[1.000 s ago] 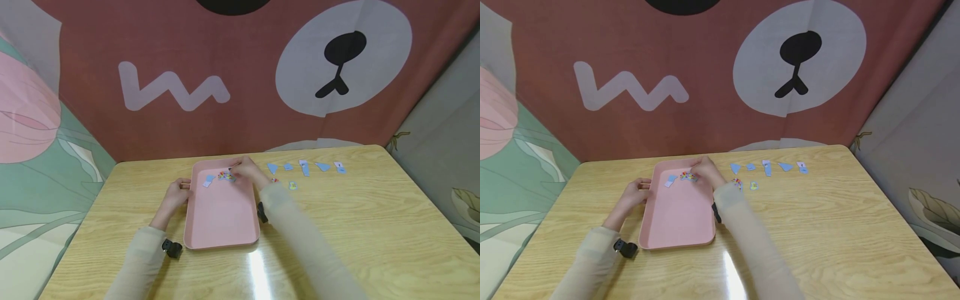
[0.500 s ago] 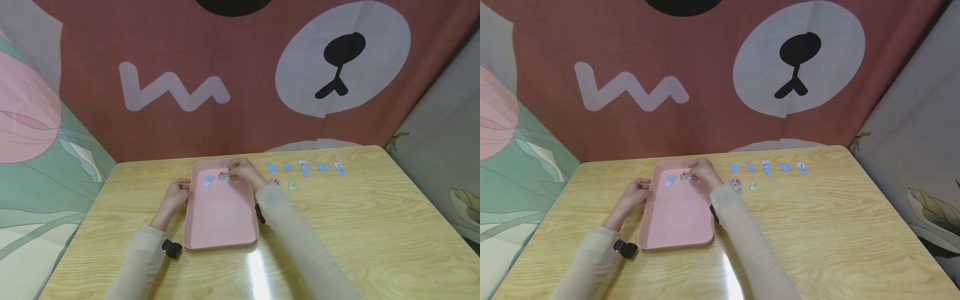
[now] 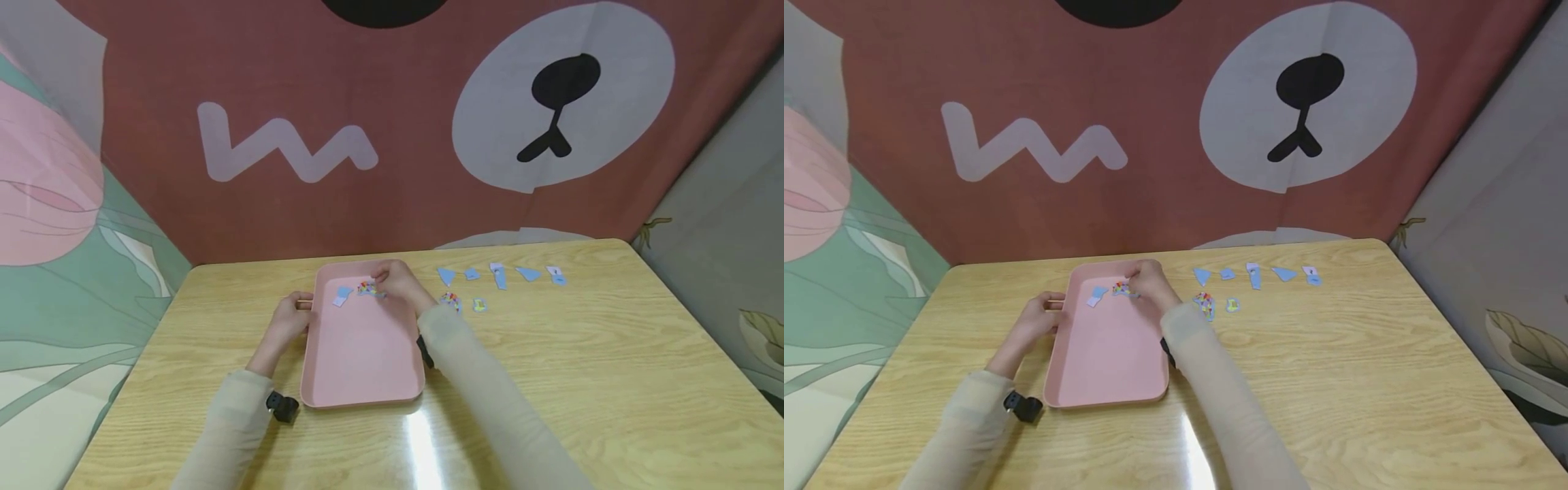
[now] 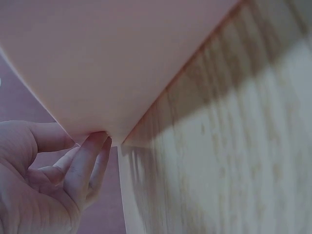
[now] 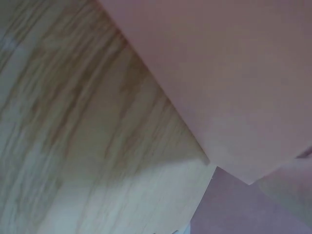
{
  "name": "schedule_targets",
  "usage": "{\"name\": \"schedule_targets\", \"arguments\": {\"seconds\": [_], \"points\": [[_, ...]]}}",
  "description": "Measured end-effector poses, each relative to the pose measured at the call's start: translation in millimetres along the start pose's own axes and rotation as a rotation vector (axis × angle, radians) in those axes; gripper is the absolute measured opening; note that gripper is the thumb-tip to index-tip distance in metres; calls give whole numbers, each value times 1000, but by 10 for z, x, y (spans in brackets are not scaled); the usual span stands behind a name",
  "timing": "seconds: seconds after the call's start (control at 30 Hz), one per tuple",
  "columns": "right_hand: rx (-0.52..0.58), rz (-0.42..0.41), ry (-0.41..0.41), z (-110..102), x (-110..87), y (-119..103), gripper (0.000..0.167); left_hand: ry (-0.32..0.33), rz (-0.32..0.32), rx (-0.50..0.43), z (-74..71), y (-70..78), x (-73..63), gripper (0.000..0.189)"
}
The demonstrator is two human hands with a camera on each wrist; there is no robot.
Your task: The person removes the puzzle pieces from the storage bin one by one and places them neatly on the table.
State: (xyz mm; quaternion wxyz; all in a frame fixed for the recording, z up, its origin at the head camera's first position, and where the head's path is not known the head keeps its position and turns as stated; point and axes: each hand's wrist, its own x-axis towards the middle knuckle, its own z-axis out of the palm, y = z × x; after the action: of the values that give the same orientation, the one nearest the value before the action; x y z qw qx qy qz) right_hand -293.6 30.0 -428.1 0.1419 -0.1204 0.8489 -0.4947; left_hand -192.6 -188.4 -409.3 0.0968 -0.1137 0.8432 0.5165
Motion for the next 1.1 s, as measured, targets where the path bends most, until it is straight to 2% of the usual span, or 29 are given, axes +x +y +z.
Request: {"name": "schedule_targets", "arguments": {"seconds": [0.1, 0.13, 0.2, 0.23, 0.27, 0.33, 0.37, 0.5, 0.53, 0.6, 0.63, 0.67, 0.7, 0.73, 0.77, 0.9, 0.97, 1.0, 1.03, 1.1], "points": [[-31, 38, -1, 2, -63, -98, 27, 0, -3, -1, 3, 4, 4, 48], [-16, -16, 8, 20, -5, -5, 26, 1, -3, 0, 3, 4, 7, 48], [-35, -4, 10, 49, 77, 55, 28, -2, 2, 3, 0, 4, 10, 48], [-47, -15, 10, 73, 176, 157, 29, 1, 1, 3, 0, 4, 11, 48], [-62, -17, 7, 107, 307, 290, 31, 4, -1, 5, 1, 5, 13, 48], [-115, -102, 42, 233, 693, 738, 32, 7, -4, 10, 1, 4, 17, 48], [-171, -72, 46, 288, 857, 889, 34, 9, -6, 12, 0, 5, 19, 48], [-319, -210, 120, 567, 1769, 1954, 38, 13, -16, 11, 3, 10, 22, 48], [-342, -225, 125, 610, 1930, 2140, 39, 13, -16, 9, 3, 11, 22, 48], [-376, -243, 121, 662, 2122, 2364, 41, 14, -19, 8, 2, 6, 24, 48], [-397, -256, 130, 679, 2148, 2408, 41, 15, -19, 9, 3, 6, 25, 48], [-418, -257, 136, 673, 2096, 2352, 41, 15, -20, 10, 4, 7, 26, 48], [-446, -253, 138, 636, 1927, 2162, 39, 15, -20, 11, 5, 7, 26, 48], [-443, -272, 144, 569, 1673, 1904, 35, 16, -19, 13, 5, 6, 27, 47], [-454, -257, 131, 548, 1577, 1800, 34, 15, -19, 15, 5, 5, 28, 47], [-436, -238, 93, 564, 1518, 1757, 31, 14, -16, 15, 4, 7, 25, 47], [-420, -216, 62, 617, 1668, 1924, 34, 10, -14, 13, 3, 16, 12, 48], [-408, -209, 52, 604, 1597, 1846, 33, 8, -13, 12, 3, 21, 4, 48], [-392, -206, 37, 557, 1423, 1660, 33, 5, -12, 9, 2, 26, -5, 48], [-374, -218, 20, 506, 1209, 1436, 34, -1, -11, 6, 1, 29, -15, 48]]}}
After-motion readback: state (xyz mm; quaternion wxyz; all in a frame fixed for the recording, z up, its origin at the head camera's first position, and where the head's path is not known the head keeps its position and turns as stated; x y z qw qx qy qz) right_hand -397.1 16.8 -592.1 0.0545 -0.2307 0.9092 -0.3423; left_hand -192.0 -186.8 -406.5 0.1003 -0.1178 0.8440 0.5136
